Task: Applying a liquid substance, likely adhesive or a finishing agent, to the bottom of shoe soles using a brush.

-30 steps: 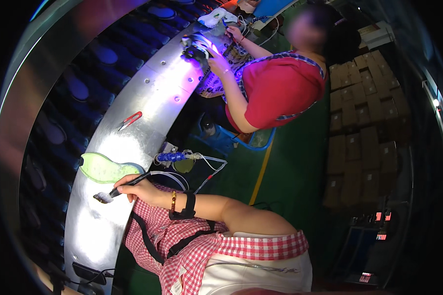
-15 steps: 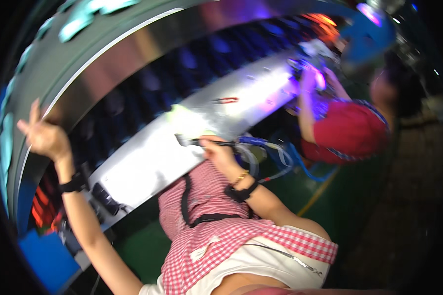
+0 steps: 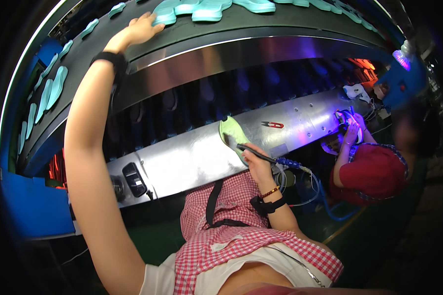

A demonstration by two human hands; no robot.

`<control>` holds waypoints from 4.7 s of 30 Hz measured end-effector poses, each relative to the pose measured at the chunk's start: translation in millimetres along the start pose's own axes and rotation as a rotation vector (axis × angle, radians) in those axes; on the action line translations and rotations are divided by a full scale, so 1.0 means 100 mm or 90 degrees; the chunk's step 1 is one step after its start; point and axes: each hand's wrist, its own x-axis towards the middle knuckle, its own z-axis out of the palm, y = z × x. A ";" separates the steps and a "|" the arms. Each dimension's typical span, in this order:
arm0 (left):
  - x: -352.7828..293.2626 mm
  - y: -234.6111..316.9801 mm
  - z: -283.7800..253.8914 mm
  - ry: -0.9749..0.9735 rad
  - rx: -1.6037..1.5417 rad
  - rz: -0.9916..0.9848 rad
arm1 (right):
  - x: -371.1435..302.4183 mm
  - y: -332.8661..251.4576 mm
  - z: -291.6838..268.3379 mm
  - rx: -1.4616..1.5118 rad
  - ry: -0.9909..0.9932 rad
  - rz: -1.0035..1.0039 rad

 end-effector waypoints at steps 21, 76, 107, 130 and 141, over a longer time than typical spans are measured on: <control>-3.18 0.64 1.14 -0.093 -1.609 -0.185 | 0.08 -0.28 -0.11 0.024 0.098 0.014; -2.95 1.28 1.10 0.370 -1.489 -0.389 | -0.21 -0.64 0.97 -0.487 -0.595 -0.182; -3.19 1.15 1.03 -0.399 -1.596 -0.405 | -0.42 -0.81 0.99 -0.478 -0.800 -0.137; -3.42 0.70 0.59 -0.403 -1.307 -0.370 | -0.34 -0.94 0.79 -0.556 -0.681 -0.237; -3.25 1.06 1.04 -0.042 -1.800 -0.202 | -0.48 -0.92 0.98 -0.541 -0.515 -0.190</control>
